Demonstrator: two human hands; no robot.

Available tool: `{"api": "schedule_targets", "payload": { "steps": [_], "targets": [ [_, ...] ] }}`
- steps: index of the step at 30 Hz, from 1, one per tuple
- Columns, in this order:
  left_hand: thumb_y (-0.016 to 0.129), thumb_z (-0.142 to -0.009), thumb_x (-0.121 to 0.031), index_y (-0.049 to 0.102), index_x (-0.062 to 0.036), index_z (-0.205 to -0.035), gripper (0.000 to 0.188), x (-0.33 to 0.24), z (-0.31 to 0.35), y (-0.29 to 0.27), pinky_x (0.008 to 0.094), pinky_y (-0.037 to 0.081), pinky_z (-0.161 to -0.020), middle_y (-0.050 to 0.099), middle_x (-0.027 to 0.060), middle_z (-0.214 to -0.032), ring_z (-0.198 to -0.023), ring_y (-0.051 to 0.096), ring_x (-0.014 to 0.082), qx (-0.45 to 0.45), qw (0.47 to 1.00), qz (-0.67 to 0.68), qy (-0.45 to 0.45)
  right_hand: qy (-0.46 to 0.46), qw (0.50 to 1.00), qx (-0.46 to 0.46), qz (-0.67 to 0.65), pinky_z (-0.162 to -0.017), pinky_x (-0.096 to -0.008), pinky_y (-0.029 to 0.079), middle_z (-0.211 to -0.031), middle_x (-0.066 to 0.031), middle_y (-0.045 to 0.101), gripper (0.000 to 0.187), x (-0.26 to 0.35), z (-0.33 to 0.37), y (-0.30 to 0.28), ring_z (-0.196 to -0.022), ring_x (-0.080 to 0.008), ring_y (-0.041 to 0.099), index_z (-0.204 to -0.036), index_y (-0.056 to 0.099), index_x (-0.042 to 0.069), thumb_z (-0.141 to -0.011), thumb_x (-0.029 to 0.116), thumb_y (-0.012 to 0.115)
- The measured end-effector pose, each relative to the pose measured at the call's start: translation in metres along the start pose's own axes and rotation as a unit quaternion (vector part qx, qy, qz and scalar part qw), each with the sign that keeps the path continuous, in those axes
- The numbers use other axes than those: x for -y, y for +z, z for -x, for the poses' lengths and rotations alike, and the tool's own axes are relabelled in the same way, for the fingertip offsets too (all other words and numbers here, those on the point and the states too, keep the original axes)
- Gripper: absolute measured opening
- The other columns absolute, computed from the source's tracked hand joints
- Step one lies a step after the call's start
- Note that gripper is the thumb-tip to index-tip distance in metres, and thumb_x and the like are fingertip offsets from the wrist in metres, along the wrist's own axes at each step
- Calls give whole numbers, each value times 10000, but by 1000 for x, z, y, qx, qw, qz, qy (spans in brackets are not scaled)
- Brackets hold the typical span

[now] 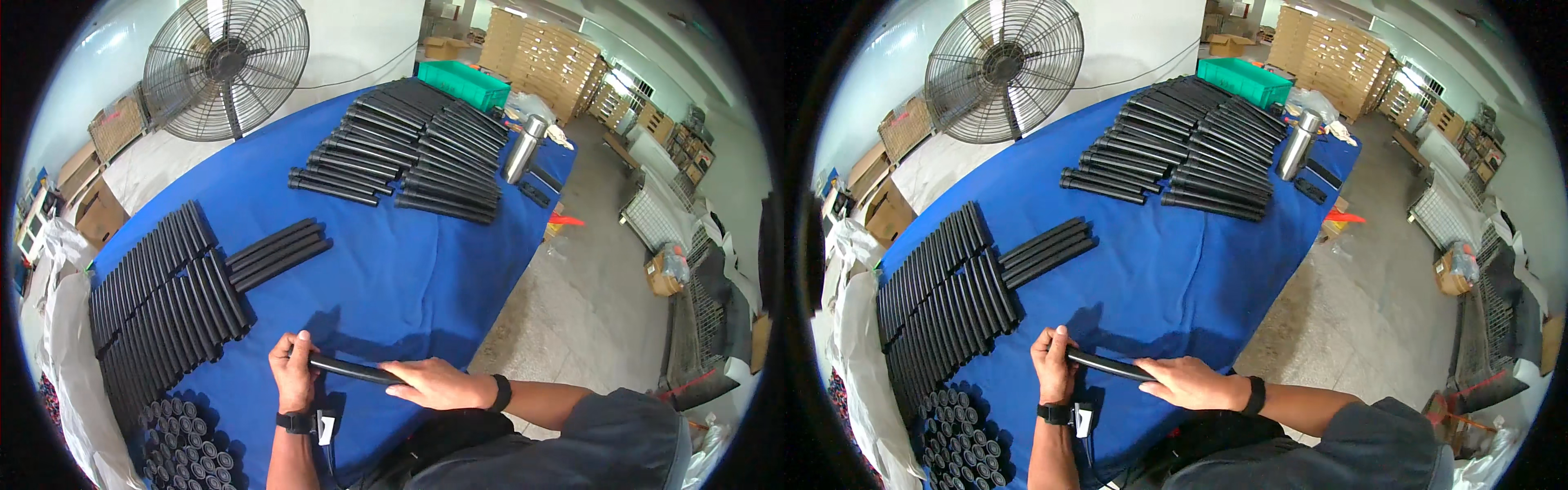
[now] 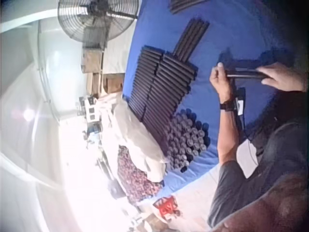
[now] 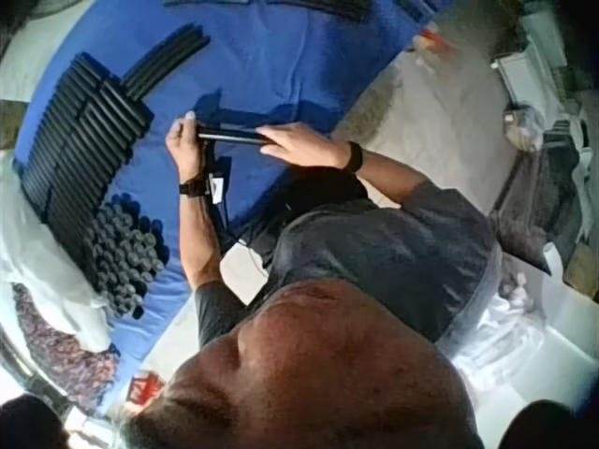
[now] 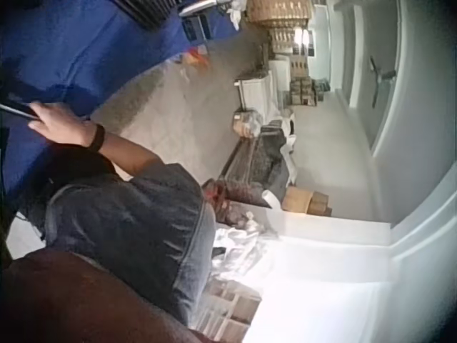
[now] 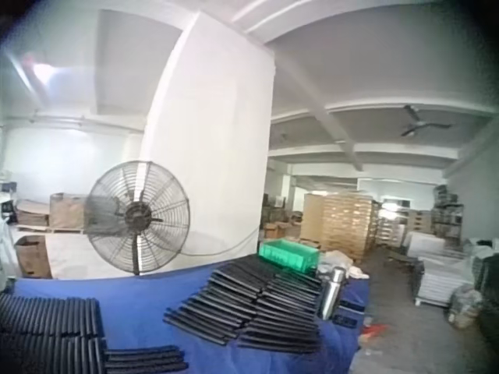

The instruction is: The person repeatedly picks up a black cylindrical pipe and a small circular cap from a blue table. They insert the cap into the open end of the pipe, rotate the assembly to check the fit, and then place the completed unit back onto the table among other similar items.

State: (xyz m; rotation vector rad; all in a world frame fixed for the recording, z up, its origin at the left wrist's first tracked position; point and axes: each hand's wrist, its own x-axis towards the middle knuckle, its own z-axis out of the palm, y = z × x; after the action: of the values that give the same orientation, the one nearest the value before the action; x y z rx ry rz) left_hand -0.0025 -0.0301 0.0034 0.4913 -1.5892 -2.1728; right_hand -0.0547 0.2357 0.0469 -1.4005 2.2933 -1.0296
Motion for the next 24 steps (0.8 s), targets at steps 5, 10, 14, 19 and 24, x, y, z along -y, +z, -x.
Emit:
{"api": "schedule_targets", "payload": {
  "steps": [5,10,14,19,24],
  "targets": [
    [682,-1007,-238,578,-87,-722,339,-1,-1,2,222,331,-395,590,10,-615,-445,445,53,-19,1000,12,-8,31,996,63,-54,-655,-509,518,-856,-232,664,433,-4,-3,-1,-763,-424,684,-1360,505,13,-1042,297,583],
    [674,-1012,-241,578,-85,-730,336,1,-1,1,221,332,-392,572,5,-607,-440,445,56,-43,999,9,-15,-11,999,-14,49,-625,-507,526,-872,-218,668,425,1,2,2,-745,-416,684,-1346,520,22,-1042,312,583],
    [663,-1020,-242,569,-82,-738,337,-6,2,7,225,336,-390,575,15,-630,-442,445,64,-43,999,22,-16,22,998,24,60,-536,-477,515,-883,-164,655,392,2,3,-4,-672,-385,667,-1284,563,28,-1042,335,592],
    [646,-1036,-268,554,-83,-729,370,-5,2,4,231,341,-387,602,37,-672,-446,448,71,28,999,42,7,307,724,237,-570,-512,-374,495,-813,-120,540,439,-14,2,-17,-564,-242,588,-1307,579,13,-1042,361,614],
    [610,-1053,-306,562,-94,-733,387,4,1,-2,228,330,-366,594,21,-642,-417,448,71,-6,1000,-17,-7,40,997,-1,61,-702,-500,514,-921,-207,638,385,7,9,-7,-839,-415,666,-1265,535,33,-1011,304,636]
  ]
}}
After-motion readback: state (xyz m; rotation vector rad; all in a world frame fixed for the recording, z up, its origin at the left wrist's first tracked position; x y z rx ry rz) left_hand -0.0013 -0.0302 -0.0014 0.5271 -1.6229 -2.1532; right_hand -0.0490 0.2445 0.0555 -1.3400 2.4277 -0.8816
